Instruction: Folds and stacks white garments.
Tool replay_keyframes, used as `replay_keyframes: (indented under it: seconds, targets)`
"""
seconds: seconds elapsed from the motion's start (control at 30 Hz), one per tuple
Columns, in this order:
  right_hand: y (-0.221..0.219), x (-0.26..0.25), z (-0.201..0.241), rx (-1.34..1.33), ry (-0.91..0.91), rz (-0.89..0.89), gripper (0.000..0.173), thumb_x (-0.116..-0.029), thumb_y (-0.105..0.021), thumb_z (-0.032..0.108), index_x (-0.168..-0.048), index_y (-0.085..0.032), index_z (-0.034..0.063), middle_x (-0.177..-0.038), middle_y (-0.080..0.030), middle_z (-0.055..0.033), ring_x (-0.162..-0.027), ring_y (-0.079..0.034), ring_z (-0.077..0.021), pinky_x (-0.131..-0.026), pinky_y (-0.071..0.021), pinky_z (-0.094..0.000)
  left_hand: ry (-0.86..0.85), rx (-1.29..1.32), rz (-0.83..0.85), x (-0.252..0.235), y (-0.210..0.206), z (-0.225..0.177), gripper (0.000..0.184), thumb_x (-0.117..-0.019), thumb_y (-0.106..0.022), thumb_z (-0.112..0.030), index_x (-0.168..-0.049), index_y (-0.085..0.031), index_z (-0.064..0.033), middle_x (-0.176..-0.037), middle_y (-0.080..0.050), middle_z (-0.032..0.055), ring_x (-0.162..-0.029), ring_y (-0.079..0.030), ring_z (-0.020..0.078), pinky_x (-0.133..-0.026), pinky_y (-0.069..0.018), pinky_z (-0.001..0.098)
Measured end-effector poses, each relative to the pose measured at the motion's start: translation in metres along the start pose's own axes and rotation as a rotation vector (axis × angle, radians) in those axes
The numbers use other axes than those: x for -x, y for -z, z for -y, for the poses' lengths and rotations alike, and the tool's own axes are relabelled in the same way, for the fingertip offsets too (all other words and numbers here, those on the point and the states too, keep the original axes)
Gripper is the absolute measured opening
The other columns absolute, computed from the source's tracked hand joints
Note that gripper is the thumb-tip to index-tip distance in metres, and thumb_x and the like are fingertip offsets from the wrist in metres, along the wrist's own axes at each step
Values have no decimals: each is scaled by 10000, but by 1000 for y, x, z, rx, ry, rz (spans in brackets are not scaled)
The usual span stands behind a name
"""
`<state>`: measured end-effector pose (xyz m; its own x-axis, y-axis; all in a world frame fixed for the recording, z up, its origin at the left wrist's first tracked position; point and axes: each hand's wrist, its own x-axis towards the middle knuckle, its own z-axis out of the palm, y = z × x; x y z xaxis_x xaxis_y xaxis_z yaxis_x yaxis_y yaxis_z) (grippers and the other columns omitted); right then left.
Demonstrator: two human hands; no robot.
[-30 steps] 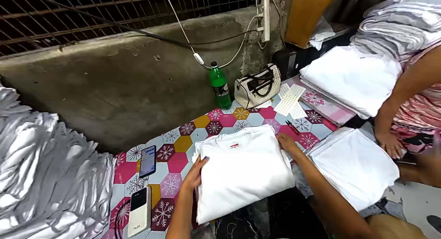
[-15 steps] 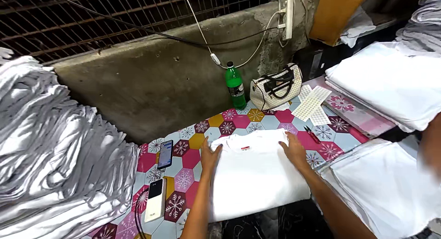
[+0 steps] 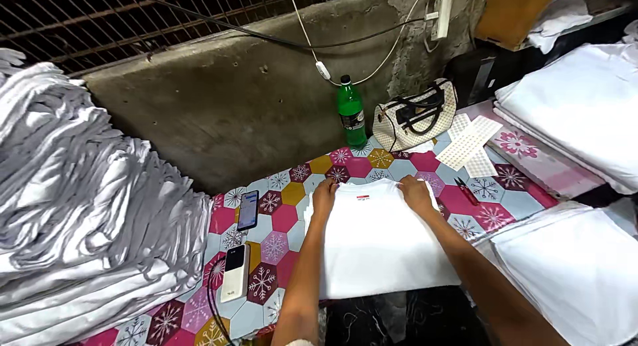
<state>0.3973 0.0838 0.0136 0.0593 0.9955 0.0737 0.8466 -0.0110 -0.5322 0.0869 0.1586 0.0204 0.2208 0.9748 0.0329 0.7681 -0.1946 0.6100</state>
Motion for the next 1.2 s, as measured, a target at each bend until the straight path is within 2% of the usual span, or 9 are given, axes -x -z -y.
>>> replay_keyframes:
  seconds: [0.13, 0.27, 0.47, 0.53, 0.63, 0.8, 1.0, 1.1, 1.2]
  targets:
    - [-9, -2, -3, 41, -61, -53, 320, -1061, -494, 191, -1214, -654, -40, -1279, -635, -252, -1226, -594, -420, -1067, -401, -606, -11, 94, -166, 9, -7, 3, 331, -1055, -507, -141, -1299, -636, 42, -1308, -652, 236, -1251, -616, 362, -1103, -455, 517]
    - [6, 37, 15, 15, 75, -274, 384, -1030, -522, 106, -1365, -589, -69, -1485, -505, -295, -1442, -406, -485, -1202, -223, -684, -153, 97, -539, 71, 8, -8, 380, -1012, -519, -63, -1327, -587, 137, -1450, -523, 327, -1408, -449, 491, -1195, -339, 569]
    - [-36, 75, 5, 178, 144, -90, 545, -1100, -376, 333, -1536, -455, 16, -1606, -420, -177, -1520, -330, -388, -1223, -148, -696, -390, -325, -21, 162, -46, 7, 501, -1067, -455, -394, -1498, -545, -153, -1585, -475, 60, -1492, -398, 318, -1199, -219, 682]
    - [-17, 73, 0, 115, 58, -49, 492, -1091, -429, 251, -1509, -487, -1, -1602, -416, -195, -1523, -307, -419, -1217, -135, -705, -233, -186, -129, 155, -26, 17, 410, -1045, -514, -218, -1395, -625, -33, -1494, -559, 158, -1442, -455, 386, -1202, -236, 672]
    - [10, 86, 10, -68, -39, -22, 437, -1066, -494, 158, -1430, -541, -81, -1546, -453, -279, -1487, -350, -467, -1227, -164, -667, -175, 12, -382, 140, -6, 18, 282, -923, -697, -85, -1154, -716, 76, -1198, -687, 263, -1175, -641, 431, -1037, -502, 537]
    - [4, 128, 16, -196, 5, 27, 383, -1028, -561, 107, -1373, -615, -52, -1527, -481, -272, -1477, -360, -482, -1214, -140, -703, -45, 88, -341, 108, -9, 25, 134, -921, -677, -29, -949, -732, 90, -1017, -703, 266, -1036, -659, 433, -968, -509, 541]
    - [28, 181, -15, -331, -77, -131, 336, -1015, -555, 134, -1260, -691, -52, -1468, -535, -285, -1353, -536, -452, -1089, -440, -613, 374, 308, -551, 134, 54, 84, 297, -1062, -468, -62, -1199, -618, 154, -1006, -712, 264, -866, -723, 305, -843, -588, 456]
    - [44, 194, -24, -411, -224, -104, 328, -1041, -511, 106, -1278, -676, -49, -1435, -575, -261, -1314, -584, -390, -1057, -486, -549, 371, 316, -626, 162, 69, 59, 290, -1050, -457, -6, -1245, -602, 152, -1082, -692, 286, -935, -707, 320, -889, -565, 446]
    - [48, 194, -18, -410, -226, -120, 317, -1043, -512, 92, -1275, -674, -52, -1422, -581, -267, -1300, -592, -382, -1047, -492, -535, 347, 192, -441, 197, 66, 15, 355, -1017, -594, -148, -1256, -618, 113, -1111, -686, 283, -989, -688, 378, -905, -543, 531]
